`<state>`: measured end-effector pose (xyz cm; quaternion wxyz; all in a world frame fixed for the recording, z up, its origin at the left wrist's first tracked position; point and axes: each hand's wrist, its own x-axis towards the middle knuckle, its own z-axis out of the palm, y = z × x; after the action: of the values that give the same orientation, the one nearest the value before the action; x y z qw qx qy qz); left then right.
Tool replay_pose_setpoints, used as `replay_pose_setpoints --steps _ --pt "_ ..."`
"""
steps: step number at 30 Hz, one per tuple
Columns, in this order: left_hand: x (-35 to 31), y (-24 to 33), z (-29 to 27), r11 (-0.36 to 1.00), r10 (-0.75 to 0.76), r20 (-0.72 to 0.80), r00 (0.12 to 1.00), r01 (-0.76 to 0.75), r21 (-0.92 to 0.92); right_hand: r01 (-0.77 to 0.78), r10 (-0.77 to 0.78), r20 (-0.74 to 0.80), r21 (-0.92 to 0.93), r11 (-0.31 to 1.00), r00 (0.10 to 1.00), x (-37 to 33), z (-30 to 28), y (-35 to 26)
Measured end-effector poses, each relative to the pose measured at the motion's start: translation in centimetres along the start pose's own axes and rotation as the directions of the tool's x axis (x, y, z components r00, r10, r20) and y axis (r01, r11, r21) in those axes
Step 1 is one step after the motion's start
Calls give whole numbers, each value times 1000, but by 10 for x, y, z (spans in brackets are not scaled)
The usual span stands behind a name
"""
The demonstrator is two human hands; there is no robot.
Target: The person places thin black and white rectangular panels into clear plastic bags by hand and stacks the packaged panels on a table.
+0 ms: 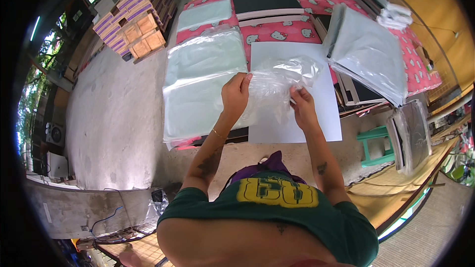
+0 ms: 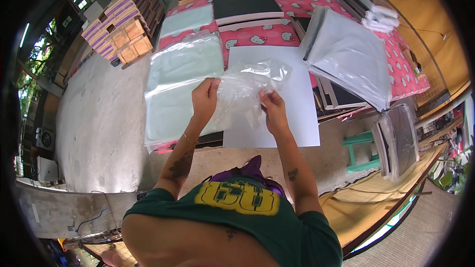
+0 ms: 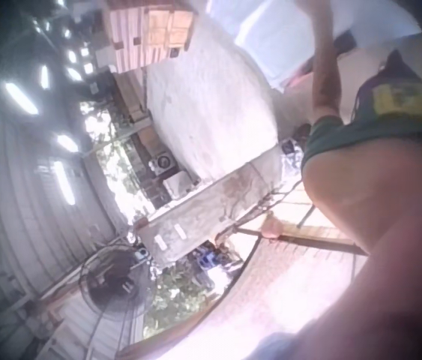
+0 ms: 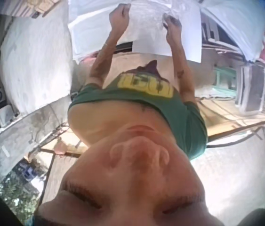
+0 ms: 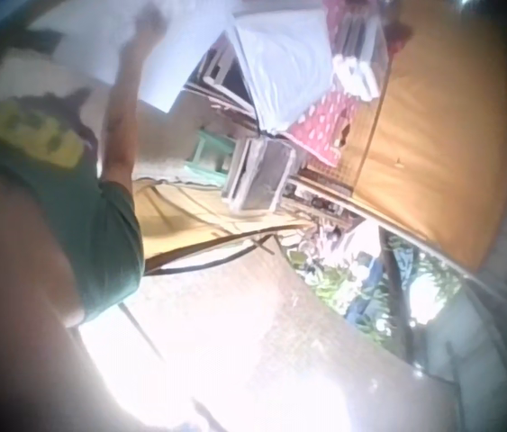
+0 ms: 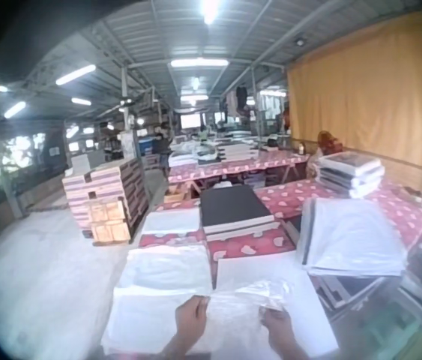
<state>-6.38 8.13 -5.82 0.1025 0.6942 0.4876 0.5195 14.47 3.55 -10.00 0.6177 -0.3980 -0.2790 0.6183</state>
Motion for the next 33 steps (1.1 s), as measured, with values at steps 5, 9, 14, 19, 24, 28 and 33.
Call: replay_pose_setpoints --steps 5,9,14,19,24,28,33 --pt "-1 -19 5 997 -66 -64 996 63 -40 174 -204 85 276 945 975 -7 -41 -3" --pt "19 -105 -36 869 -478 -116 871 448 -211 153 -108 -145 352 923 984 -19 -96 -50" --pt "90 -165 -199 908 -383 -724 574 93 -407 413 -312 -521 88 906 794 -61 -200 -130" --pt "54 -89 -161 974 115 -691 713 57 221 671 -648 -471 -147 727 599 -86 -173 -162" --pt "-34 -107 -60 843 -156 562 812 -187 505 528 -583 -105 -321 786 805 -87 -65 -108" --pt "-25 85 10 610 -244 640 728 629 -483 209 -210 88 22 978 974 -66 6 -49" --pt "-22 62 24 964 -54 133 990 87 -251 290 -295 -9 227 930 955 -81 -6 -61"
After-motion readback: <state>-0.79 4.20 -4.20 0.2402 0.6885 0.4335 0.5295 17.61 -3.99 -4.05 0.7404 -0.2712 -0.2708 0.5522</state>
